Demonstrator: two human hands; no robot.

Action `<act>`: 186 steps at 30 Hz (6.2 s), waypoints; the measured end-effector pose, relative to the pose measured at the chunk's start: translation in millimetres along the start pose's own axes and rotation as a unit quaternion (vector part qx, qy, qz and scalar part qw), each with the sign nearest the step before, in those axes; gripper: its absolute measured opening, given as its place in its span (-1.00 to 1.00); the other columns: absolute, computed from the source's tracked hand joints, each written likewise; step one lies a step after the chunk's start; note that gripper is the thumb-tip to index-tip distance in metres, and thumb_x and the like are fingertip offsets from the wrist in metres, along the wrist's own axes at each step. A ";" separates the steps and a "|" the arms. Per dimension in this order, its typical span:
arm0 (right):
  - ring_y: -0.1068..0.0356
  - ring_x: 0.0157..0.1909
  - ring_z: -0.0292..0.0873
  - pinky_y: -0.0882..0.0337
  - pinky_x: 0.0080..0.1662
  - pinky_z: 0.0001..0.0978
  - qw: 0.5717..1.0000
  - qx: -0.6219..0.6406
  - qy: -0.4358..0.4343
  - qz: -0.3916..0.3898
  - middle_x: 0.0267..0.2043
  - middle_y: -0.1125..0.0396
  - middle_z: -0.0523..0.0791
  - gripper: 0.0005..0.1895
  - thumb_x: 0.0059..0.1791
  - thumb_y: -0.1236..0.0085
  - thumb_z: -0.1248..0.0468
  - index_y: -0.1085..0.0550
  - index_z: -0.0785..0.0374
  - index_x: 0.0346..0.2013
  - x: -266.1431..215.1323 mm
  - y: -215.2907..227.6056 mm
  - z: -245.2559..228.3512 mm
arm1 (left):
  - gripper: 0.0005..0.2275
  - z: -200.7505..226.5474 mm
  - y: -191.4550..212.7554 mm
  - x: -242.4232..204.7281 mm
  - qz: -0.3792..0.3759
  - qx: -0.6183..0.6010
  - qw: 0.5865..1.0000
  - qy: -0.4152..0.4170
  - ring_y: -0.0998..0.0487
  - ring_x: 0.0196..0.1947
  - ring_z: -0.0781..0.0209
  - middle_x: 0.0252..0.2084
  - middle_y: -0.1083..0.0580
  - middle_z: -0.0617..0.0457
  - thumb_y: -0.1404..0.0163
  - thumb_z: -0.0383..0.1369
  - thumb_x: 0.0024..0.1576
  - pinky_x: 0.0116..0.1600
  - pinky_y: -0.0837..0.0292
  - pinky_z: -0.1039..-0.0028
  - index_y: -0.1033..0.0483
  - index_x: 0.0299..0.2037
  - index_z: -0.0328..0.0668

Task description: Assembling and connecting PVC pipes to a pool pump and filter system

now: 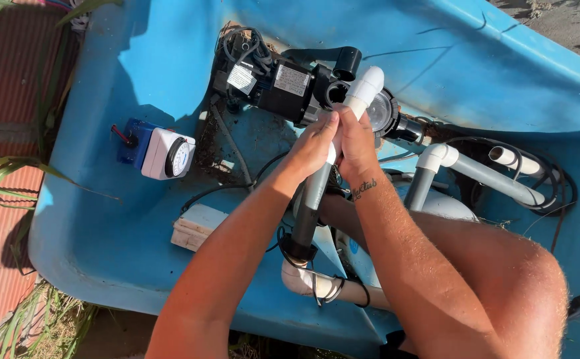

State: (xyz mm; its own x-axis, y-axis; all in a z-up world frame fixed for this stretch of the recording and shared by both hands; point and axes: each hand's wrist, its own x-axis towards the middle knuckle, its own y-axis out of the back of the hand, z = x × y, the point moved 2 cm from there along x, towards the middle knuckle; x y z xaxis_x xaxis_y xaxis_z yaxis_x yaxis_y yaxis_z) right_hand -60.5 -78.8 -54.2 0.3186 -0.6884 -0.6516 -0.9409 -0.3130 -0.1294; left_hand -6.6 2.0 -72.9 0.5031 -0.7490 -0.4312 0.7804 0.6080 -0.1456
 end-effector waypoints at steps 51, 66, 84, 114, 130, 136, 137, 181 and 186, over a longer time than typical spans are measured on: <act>-0.39 -0.55 -0.16 -0.52 -0.53 -0.21 0.990 -0.126 0.008 -0.067 -0.51 -0.33 -0.03 -0.75 -0.06 -0.20 0.14 -0.38 0.23 -0.32 -33.0 -19.3 -31.8 | -0.62 11.1 -3.3 -85.0 -0.003 -0.139 0.990 0.022 -0.57 -0.66 -0.03 -0.51 -0.50 -0.28 0.10 -0.16 0.18 -0.67 -0.51 0.38 -0.43 -0.17 -0.49; -0.38 -0.56 -0.14 -0.50 -0.54 -0.22 0.992 -0.107 0.028 -0.062 -0.51 -0.32 -0.02 -0.72 -0.07 -0.22 0.14 -0.36 0.25 -0.31 -30.2 -13.9 -25.4 | -0.73 12.8 -6.3 -82.1 -0.012 -0.188 0.982 0.014 -0.52 -0.78 0.05 -0.66 -0.46 -0.19 0.08 -0.19 0.18 -0.72 -0.41 0.49 -0.44 -0.37 -0.28; -0.41 -0.55 -0.13 -0.53 -0.55 -0.19 0.984 -0.147 0.079 -0.054 -0.51 -0.33 -0.01 -0.68 -0.04 -0.17 0.12 -0.31 0.25 -0.20 -28.5 -13.5 -26.4 | -0.73 -0.3 -11.6 -79.4 -0.011 -0.255 0.966 0.027 -0.51 -0.77 -0.01 -0.54 -0.46 -0.26 0.01 -0.21 0.16 -0.79 -0.40 0.43 -0.47 -0.26 -0.35; -0.17 0.29 0.05 -0.02 0.24 0.44 0.908 -0.181 0.164 -0.340 0.21 -0.26 -0.02 -0.34 0.02 0.18 -0.28 -0.27 0.08 0.21 -90.2 -15.9 -132.0 | -0.36 202.0 64.2 -118.6 0.116 0.298 0.929 -0.188 -0.52 -0.01 -0.29 0.01 -0.45 -0.29 -0.20 -0.16 -0.06 0.01 -0.45 -0.07 -0.30 0.18 -0.36; -0.27 0.03 0.06 -0.27 0.01 -0.04 0.356 -0.742 0.507 -0.257 -0.03 -0.34 -0.02 -0.19 -0.31 -0.30 -0.37 -0.43 0.15 -0.05 -190.6 -5.7 -171.1 | -0.63 186.9 40.3 -162.0 -0.105 0.537 0.836 -0.039 -0.59 -0.26 -0.16 -0.19 -0.53 -0.16 -0.13 -0.31 -0.09 -0.25 -0.56 0.10 -0.48 -0.07 -0.24; -0.42 -0.03 0.28 -0.41 0.00 0.16 0.450 -0.735 0.192 -0.470 -0.23 -0.48 0.03 -0.58 -0.25 -0.29 0.05 -0.53 0.15 -0.18 -163.4 -17.8 -135.7 | -0.73 180.4 38.3 -185.7 -0.111 0.592 0.786 -0.140 -0.60 -0.37 -0.34 -0.38 -0.53 -0.27 0.08 -0.48 0.04 -0.30 -0.56 -0.07 -0.45 -0.06 -0.40; -0.47 -0.13 0.21 -0.45 -0.09 0.06 0.441 -0.743 0.222 -0.452 -0.35 -0.49 -0.04 -0.70 -0.28 -0.26 0.11 -0.55 0.09 -0.29 -161.5 -18.8 -127.0 | -0.74 175.1 41.5 -186.9 -0.102 0.596 0.783 -0.145 -0.59 -0.40 -0.35 -0.41 -0.53 -0.27 0.09 -0.51 0.05 -0.32 -0.56 -0.08 -0.45 -0.06 -0.44; 0.10 0.08 0.07 0.05 -0.02 0.12 0.454 -0.780 0.317 -0.293 0.07 -0.01 -0.09 -0.52 -0.11 -0.17 0.14 -0.25 0.02 0.06 -20.5 -29.5 -145.0 | -0.69 35.9 0.3 -10.9 -0.045 0.030 0.986 0.160 -0.40 -0.62 0.25 -0.48 -0.38 0.03 -0.07 -0.42 0.02 -0.60 -0.45 0.44 -0.30 -0.06 -0.28; 0.03 0.48 -0.10 0.40 0.42 0.19 0.161 -0.826 0.450 -0.301 0.13 -0.36 -0.20 -0.61 -0.12 -0.18 0.06 -0.42 -0.13 0.00 -19.7 -32.7 -93.9 | -0.52 17.7 2.4 -26.0 -0.028 -0.024 0.994 0.106 -0.58 -0.53 -0.14 -0.41 -0.51 -0.35 -0.20 -0.39 0.03 -0.43 -0.57 0.16 -0.27 0.06 -0.51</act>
State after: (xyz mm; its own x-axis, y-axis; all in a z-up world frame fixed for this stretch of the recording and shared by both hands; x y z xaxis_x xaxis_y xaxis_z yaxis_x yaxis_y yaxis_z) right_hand -25.3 -116.4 33.1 0.8813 0.2076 -0.4245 0.3671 0.2647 0.8917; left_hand -11.2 18.3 -46.3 0.3653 -0.7125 -0.5990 0.7839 0.5825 -0.2148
